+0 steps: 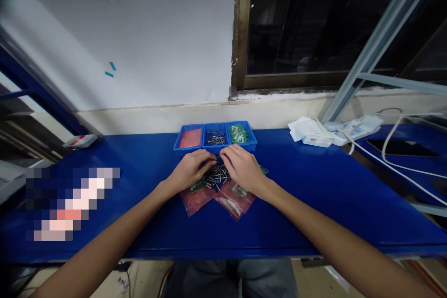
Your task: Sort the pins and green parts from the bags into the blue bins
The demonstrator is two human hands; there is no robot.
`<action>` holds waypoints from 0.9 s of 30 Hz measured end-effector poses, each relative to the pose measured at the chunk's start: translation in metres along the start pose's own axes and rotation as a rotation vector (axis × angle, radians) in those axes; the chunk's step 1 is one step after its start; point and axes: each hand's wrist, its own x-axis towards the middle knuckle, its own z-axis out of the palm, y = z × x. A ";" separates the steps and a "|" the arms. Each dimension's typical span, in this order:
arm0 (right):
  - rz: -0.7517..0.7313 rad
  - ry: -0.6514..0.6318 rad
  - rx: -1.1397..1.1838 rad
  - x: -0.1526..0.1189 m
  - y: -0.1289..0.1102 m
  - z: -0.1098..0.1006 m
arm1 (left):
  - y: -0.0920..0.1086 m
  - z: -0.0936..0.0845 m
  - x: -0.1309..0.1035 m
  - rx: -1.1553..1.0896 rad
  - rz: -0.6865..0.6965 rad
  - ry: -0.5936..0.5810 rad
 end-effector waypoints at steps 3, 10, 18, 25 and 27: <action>0.000 -0.012 -0.012 -0.001 0.002 0.001 | -0.002 0.001 0.000 0.010 0.001 0.023; 0.032 -0.068 -0.008 0.000 0.003 0.003 | 0.000 0.003 0.001 -0.074 0.016 0.222; 0.237 -0.006 0.275 0.001 -0.012 0.008 | 0.005 0.004 -0.001 -0.094 0.141 0.283; 0.256 -0.035 0.372 0.003 -0.013 0.002 | 0.004 0.004 -0.002 -0.040 0.112 0.252; 0.276 -0.028 0.389 0.005 -0.011 0.000 | 0.006 0.002 -0.002 -0.046 0.091 0.244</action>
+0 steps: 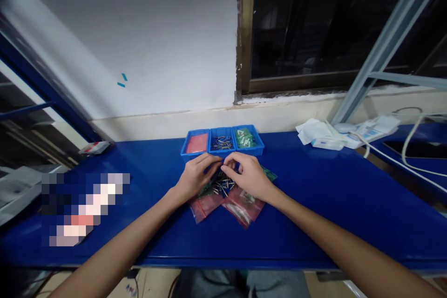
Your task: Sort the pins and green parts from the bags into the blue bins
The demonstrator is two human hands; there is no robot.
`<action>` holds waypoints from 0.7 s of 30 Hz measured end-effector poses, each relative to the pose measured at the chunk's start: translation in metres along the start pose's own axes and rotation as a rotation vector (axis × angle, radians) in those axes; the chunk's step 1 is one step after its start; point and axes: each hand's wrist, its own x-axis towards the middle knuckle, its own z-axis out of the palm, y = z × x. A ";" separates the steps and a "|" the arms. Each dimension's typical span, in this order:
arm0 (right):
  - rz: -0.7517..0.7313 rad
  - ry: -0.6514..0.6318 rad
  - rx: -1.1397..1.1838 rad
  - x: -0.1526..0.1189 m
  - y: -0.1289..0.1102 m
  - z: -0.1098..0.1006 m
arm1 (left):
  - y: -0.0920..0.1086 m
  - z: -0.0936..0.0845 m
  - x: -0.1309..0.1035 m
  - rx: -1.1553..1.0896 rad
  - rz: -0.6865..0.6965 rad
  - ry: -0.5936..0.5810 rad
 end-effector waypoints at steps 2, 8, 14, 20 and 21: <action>0.015 0.021 0.004 0.002 0.002 -0.002 | 0.003 -0.002 0.002 -0.036 -0.043 0.031; 0.004 0.002 -0.002 0.001 0.010 0.003 | 0.007 0.000 0.004 -0.306 -0.321 0.052; -0.042 0.046 -0.093 -0.002 0.005 0.003 | 0.006 0.004 0.002 -0.551 -0.457 0.015; -0.102 -0.012 -0.173 -0.004 0.003 0.002 | 0.007 0.001 0.004 -0.490 -0.394 -0.068; -0.095 -0.014 -0.169 -0.004 0.003 0.002 | 0.007 0.000 0.004 -0.454 -0.371 -0.069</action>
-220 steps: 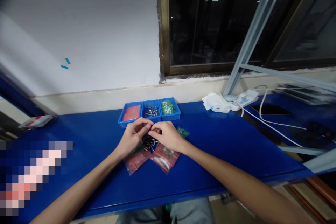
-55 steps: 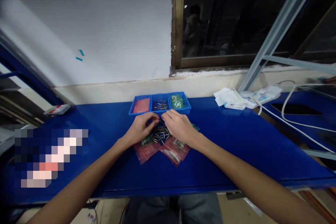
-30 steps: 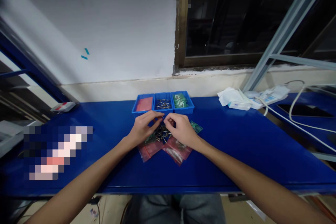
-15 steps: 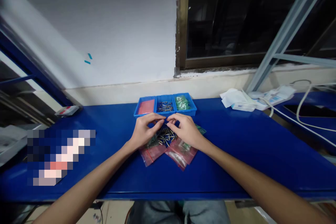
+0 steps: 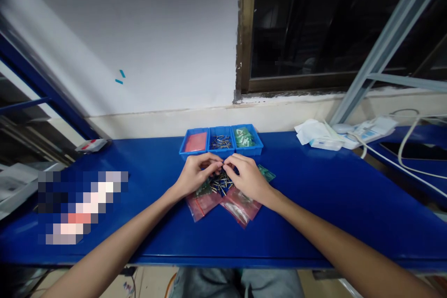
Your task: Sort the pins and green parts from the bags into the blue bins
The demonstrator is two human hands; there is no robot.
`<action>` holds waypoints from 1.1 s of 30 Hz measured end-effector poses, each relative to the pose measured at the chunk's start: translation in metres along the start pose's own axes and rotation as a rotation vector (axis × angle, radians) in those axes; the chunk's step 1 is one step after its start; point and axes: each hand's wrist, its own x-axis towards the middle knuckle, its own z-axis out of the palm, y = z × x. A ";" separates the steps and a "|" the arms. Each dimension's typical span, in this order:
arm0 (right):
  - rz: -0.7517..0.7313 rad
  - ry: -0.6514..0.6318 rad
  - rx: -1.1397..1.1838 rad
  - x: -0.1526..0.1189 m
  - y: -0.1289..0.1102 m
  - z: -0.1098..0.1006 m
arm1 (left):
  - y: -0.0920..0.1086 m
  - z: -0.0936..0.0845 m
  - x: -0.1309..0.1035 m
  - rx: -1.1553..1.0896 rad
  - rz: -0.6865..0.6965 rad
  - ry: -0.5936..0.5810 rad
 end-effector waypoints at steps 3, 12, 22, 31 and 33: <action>0.025 0.000 0.012 -0.001 0.000 0.000 | 0.000 -0.002 0.000 0.153 0.094 -0.001; -0.025 0.022 -0.009 -0.003 -0.002 0.001 | -0.003 -0.004 -0.002 0.417 0.274 -0.065; -0.021 0.029 0.000 0.000 0.003 0.000 | 0.006 -0.001 0.000 0.184 0.152 0.039; -0.162 -0.019 -0.293 0.048 0.022 -0.014 | 0.002 -0.019 0.016 0.180 0.089 0.168; -0.141 -0.031 -0.361 0.066 0.028 -0.017 | 0.002 -0.027 0.019 0.221 0.075 0.253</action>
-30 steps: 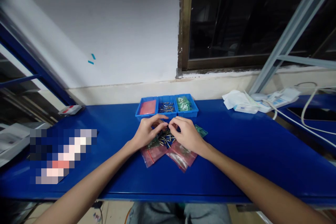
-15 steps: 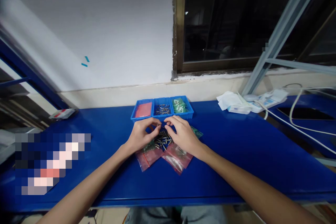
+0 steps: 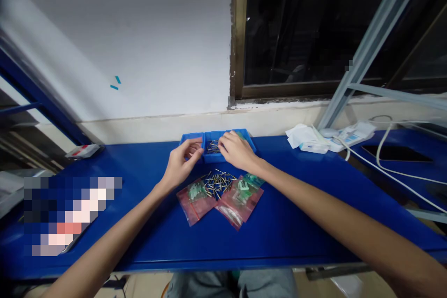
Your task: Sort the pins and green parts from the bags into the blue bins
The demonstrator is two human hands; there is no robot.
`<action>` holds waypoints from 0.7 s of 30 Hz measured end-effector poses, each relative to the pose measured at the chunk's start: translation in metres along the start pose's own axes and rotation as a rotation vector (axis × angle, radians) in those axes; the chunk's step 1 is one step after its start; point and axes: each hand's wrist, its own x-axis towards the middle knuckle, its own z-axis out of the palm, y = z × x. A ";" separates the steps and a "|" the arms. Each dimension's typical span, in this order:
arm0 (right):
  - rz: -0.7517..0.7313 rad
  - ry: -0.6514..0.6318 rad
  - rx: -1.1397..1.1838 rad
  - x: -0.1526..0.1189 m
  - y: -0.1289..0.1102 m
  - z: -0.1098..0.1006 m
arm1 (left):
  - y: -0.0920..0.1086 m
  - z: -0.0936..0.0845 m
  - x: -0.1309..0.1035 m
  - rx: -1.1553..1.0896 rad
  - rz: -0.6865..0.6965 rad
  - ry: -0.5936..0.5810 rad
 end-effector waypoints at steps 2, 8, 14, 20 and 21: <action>-0.003 -0.006 -0.021 0.008 0.003 -0.001 | -0.003 -0.006 0.000 0.039 -0.011 0.043; 0.046 -0.052 0.082 -0.026 0.000 -0.023 | -0.008 -0.014 -0.008 0.224 0.128 -0.173; 0.188 -0.403 0.158 -0.065 0.043 -0.041 | -0.004 -0.006 -0.015 0.426 0.255 -0.403; 0.364 -0.513 0.164 -0.071 0.056 -0.044 | -0.007 0.006 -0.021 0.431 0.255 -0.425; 0.386 -0.531 0.163 -0.071 0.055 -0.043 | -0.007 0.006 -0.021 0.439 0.255 -0.423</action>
